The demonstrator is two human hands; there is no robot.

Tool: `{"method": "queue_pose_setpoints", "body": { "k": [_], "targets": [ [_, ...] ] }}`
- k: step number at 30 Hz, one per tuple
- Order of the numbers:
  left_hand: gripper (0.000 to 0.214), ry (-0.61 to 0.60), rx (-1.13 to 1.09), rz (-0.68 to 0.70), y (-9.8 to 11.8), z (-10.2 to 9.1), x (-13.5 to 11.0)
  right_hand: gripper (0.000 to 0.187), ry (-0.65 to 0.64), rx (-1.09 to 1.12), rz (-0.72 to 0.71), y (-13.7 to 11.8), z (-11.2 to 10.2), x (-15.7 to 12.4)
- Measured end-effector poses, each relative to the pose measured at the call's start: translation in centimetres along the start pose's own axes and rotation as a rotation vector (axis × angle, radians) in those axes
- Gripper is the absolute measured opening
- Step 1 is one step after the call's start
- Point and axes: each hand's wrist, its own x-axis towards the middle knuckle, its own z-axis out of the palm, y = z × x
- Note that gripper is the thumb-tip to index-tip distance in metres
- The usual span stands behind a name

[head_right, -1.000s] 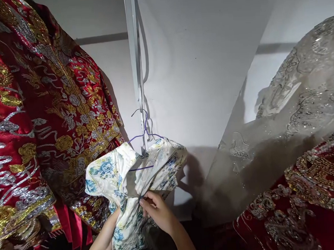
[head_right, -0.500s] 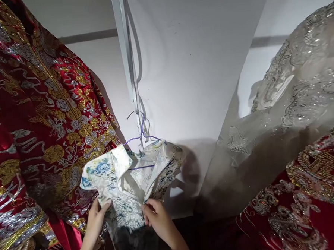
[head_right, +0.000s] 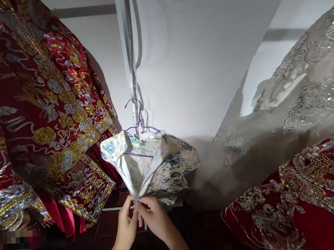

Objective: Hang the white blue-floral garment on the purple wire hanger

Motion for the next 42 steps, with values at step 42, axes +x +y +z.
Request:
{"method": "queue_pose_setpoints", "body": {
  "k": [42],
  "targets": [
    [0.012,0.332,0.080,0.626,17.6,-10.2,15.7,0.025,0.517,-0.048,-0.345,-6.3,-1.5,8.2]
  ]
}}
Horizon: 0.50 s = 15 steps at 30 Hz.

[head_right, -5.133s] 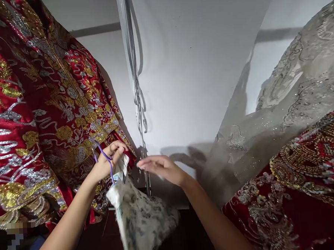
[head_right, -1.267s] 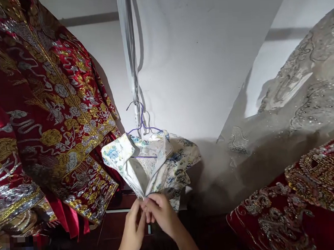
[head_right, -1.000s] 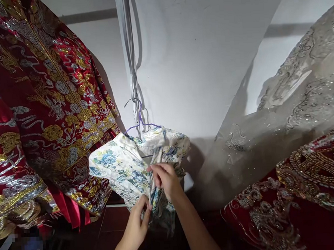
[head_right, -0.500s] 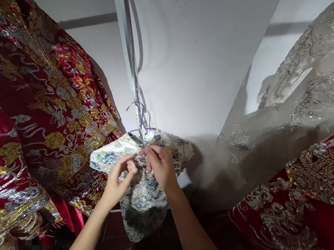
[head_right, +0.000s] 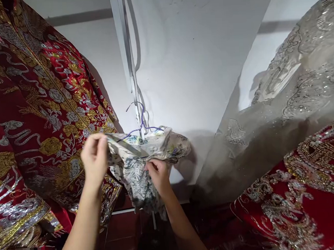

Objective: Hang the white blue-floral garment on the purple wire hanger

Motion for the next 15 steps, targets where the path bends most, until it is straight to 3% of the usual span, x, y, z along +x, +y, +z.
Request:
{"method": "queue_pose_setpoints", "body": {
  "k": [3,5,7,11,15],
  "targets": [
    [0.012,0.297,-0.435,-0.389,-2.7,-3.7,0.7,0.025,-0.088,0.044,0.029,-0.1,-0.3,-2.1],
    [0.012,0.402,-0.729,-0.711,-4.8,-5.5,0.4,0.024,-0.168,0.052,0.045,-0.8,-0.2,-3.3],
    [0.015,0.482,-0.829,-0.895,-6.5,-6.2,-0.9,0.024,-0.230,0.051,0.063,-1.5,0.0,-4.4],
    [0.022,0.585,-0.829,-1.033,-8.3,-4.6,-6.1,0.026,-0.321,0.043,0.112,-1.7,-0.7,-6.2],
    [0.018,0.516,-0.763,-1.052,-8.5,-2.0,-12.0,0.028,-0.319,0.056,0.147,-0.3,-2.9,-7.5]
  ]
}}
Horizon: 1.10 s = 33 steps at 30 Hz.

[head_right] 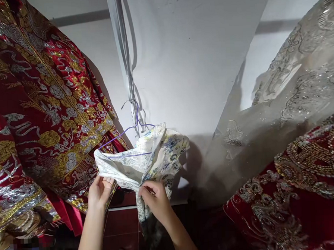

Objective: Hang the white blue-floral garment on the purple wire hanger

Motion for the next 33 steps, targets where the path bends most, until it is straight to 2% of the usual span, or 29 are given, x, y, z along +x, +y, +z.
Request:
{"method": "queue_pose_setpoints", "body": {
  "k": [4,6,10,12,15,17,19,20,22,23,25,27,29,31,33],
  "targets": [
    [0.004,-0.072,0.192,0.064,-3.1,-1.3,-1.7,0.029,0.082,0.038,0.021,1.4,-2.0,-0.9],
    [0.012,-0.127,0.262,0.071,-3.7,-1.2,-2.3,0.028,0.069,0.024,0.040,1.4,-2.8,-1.2],
    [0.020,-0.392,0.695,0.159,-4.0,0.0,-4.1,0.024,-0.003,-0.035,0.072,1.0,-3.8,-1.7],
    [0.021,-0.494,0.808,0.224,-4.1,1.0,-5.3,0.024,-0.068,-0.085,0.111,1.0,-4.1,-2.0],
    [0.027,-0.524,0.599,0.212,-4.2,2.8,-7.3,0.029,-0.159,-0.209,0.194,1.7,-4.5,-2.1],
    [0.027,-0.554,0.433,0.141,-4.3,4.0,-8.6,0.028,-0.110,-0.285,0.185,2.1,-4.7,-2.0],
    [0.027,-0.630,0.389,0.065,-4.4,4.9,-9.9,0.018,-0.022,-0.291,0.094,2.1,-4.9,-2.0],
    [0.027,-0.681,0.415,0.036,-4.6,5.3,-10.4,0.023,-0.003,-0.260,0.041,1.8,-4.9,-2.1],
    [0.028,-0.784,0.507,0.030,-4.8,6.0,-11.3,0.050,-0.059,-0.160,-0.019,1.1,-4.8,-2.2],
    [0.028,-0.822,0.560,0.059,-4.9,6.3,-11.4,0.056,-0.111,-0.094,-0.015,0.7,-4.7,-2.3],
    [0.026,-0.847,0.656,0.187,-4.7,6.8,-11.4,0.053,-0.202,0.057,0.019,-0.1,-4.2,-2.4],
    [0.023,-0.830,0.735,0.340,-4.2,7.2,-10.7,0.056,-0.255,0.212,0.045,-0.6,-3.4,-2.1],
    [0.020,-0.802,0.778,0.450,-3.5,7.3,-9.6,0.055,-0.268,0.261,0.066,-0.7,-2.6,-1.4],
    [0.016,-0.779,0.782,0.493,-2.8,6.8,-8.5,0.041,-0.183,0.150,0.068,-0.7,-1.7,-0.3],
    [0.023,-0.796,0.798,0.451,-2.2,5.8,-7.6,0.016,-0.016,-0.019,0.013,-1.0,-1.2,1.1]
  ]
}}
